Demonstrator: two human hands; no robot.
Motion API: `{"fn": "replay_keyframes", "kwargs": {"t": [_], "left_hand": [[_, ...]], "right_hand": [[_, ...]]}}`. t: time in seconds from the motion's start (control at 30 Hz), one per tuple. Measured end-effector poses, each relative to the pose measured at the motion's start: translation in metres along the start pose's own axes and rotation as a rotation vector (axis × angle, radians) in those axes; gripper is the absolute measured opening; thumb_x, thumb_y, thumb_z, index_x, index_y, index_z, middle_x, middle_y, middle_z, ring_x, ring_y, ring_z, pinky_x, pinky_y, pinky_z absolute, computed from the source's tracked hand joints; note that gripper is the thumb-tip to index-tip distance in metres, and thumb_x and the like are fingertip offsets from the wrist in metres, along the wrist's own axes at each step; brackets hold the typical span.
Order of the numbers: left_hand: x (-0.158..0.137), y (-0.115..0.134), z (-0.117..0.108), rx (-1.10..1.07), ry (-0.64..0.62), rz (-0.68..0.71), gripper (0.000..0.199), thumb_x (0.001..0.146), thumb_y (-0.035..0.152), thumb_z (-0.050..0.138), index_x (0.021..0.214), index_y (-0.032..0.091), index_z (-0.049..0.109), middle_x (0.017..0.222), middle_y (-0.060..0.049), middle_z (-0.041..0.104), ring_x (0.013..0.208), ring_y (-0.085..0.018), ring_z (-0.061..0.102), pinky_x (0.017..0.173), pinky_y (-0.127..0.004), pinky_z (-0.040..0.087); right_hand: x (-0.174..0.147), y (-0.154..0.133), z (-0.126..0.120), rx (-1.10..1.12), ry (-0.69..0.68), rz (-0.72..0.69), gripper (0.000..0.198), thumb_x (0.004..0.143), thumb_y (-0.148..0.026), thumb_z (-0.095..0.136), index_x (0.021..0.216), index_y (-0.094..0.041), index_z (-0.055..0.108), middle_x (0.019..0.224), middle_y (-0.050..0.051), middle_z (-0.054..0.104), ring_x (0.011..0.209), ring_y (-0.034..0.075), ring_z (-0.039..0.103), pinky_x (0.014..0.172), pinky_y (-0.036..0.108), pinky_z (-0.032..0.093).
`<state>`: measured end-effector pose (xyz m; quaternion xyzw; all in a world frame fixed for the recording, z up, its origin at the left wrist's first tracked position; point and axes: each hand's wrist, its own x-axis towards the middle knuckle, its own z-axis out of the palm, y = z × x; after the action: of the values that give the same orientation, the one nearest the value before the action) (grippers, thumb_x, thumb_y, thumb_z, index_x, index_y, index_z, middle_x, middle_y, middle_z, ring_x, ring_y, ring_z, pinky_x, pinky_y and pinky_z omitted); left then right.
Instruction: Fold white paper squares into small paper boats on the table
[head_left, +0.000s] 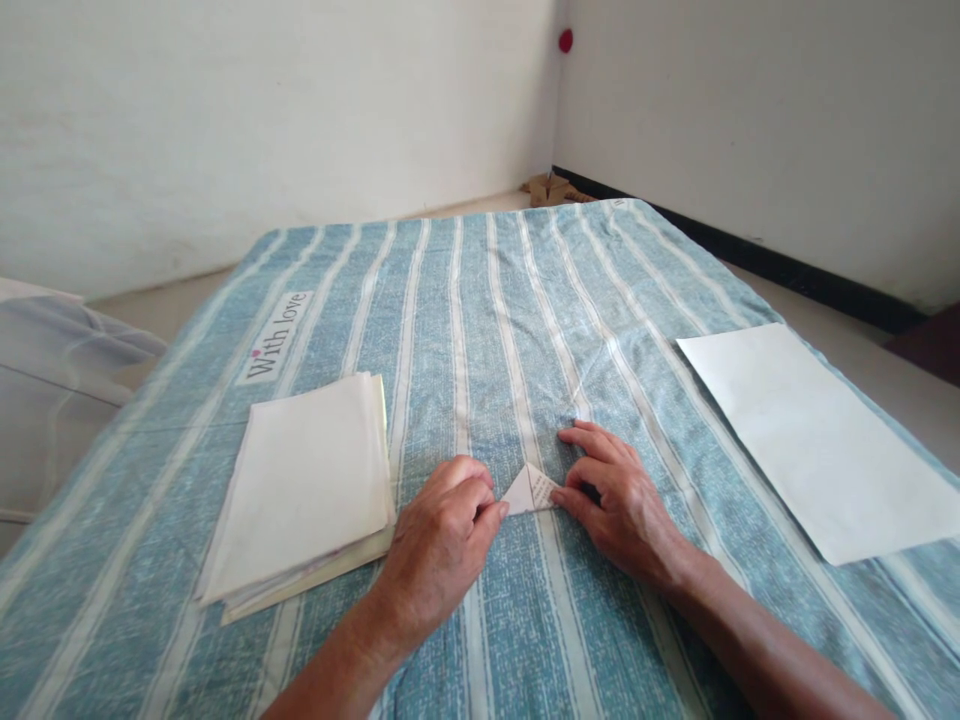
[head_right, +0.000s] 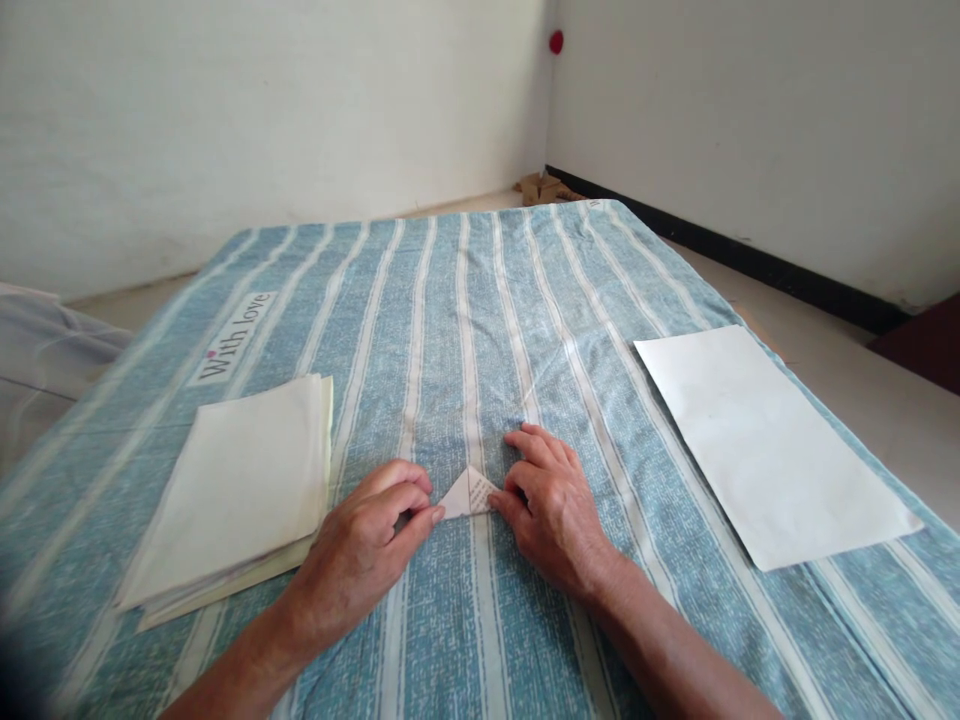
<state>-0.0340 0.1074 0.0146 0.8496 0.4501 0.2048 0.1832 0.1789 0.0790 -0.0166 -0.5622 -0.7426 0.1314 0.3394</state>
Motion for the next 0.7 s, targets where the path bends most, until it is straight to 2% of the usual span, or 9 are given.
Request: {"fn": "replay_keyframes", "kwargs": {"t": [0.27, 0.37, 0.47, 0.7], "left_hand": [[-0.0003, 0.0015, 0.0010, -0.030, 0.025, -0.002, 0.016, 0.084, 0.011, 0.053, 0.072, 0.019, 0.050, 0.082, -0.001, 0.055, 0.076, -0.016, 0.054, 0.066, -0.030, 0.045], [-0.0008, 0.0014, 0.0028, -0.036, 0.045, 0.044, 0.011, 0.086, 0.010, 0.051, 0.081, 0.019, 0.055, 0.085, -0.003, 0.055, 0.080, -0.018, 0.055, 0.070, -0.031, 0.047], [-0.0001, -0.0004, 0.0040, -0.052, 0.052, 0.106, 0.015, 0.087, 0.009, 0.049, 0.091, 0.019, 0.060, 0.088, -0.004, 0.057, 0.083, -0.018, 0.057, 0.072, -0.031, 0.048], [-0.0008, -0.0081, 0.0014, -0.099, 0.037, 0.195, 0.018, 0.088, 0.007, 0.047, 0.091, 0.017, 0.063, 0.090, -0.004, 0.058, 0.084, -0.016, 0.058, 0.073, -0.029, 0.049]], "right_hand": [[0.0009, -0.0016, -0.0010, 0.004, -0.014, 0.014, 0.017, 0.080, -0.016, 0.070, 0.067, -0.019, 0.059, 0.124, 0.009, 0.061, 0.126, 0.031, 0.046, 0.100, 0.055, 0.040], [0.0012, -0.0020, -0.0011, 0.009, -0.017, 0.021, 0.017, 0.079, -0.015, 0.070, 0.067, -0.019, 0.059, 0.125, 0.009, 0.061, 0.127, 0.031, 0.046, 0.101, 0.054, 0.040], [0.0012, -0.0020, -0.0008, 0.011, -0.014, 0.022, 0.017, 0.079, -0.015, 0.071, 0.068, -0.018, 0.059, 0.125, 0.009, 0.061, 0.127, 0.030, 0.046, 0.102, 0.052, 0.039], [0.0020, -0.0003, 0.0006, 0.020, -0.038, 0.048, 0.017, 0.078, -0.017, 0.071, 0.066, -0.019, 0.059, 0.126, 0.010, 0.060, 0.128, 0.030, 0.045, 0.104, 0.051, 0.037]]}}
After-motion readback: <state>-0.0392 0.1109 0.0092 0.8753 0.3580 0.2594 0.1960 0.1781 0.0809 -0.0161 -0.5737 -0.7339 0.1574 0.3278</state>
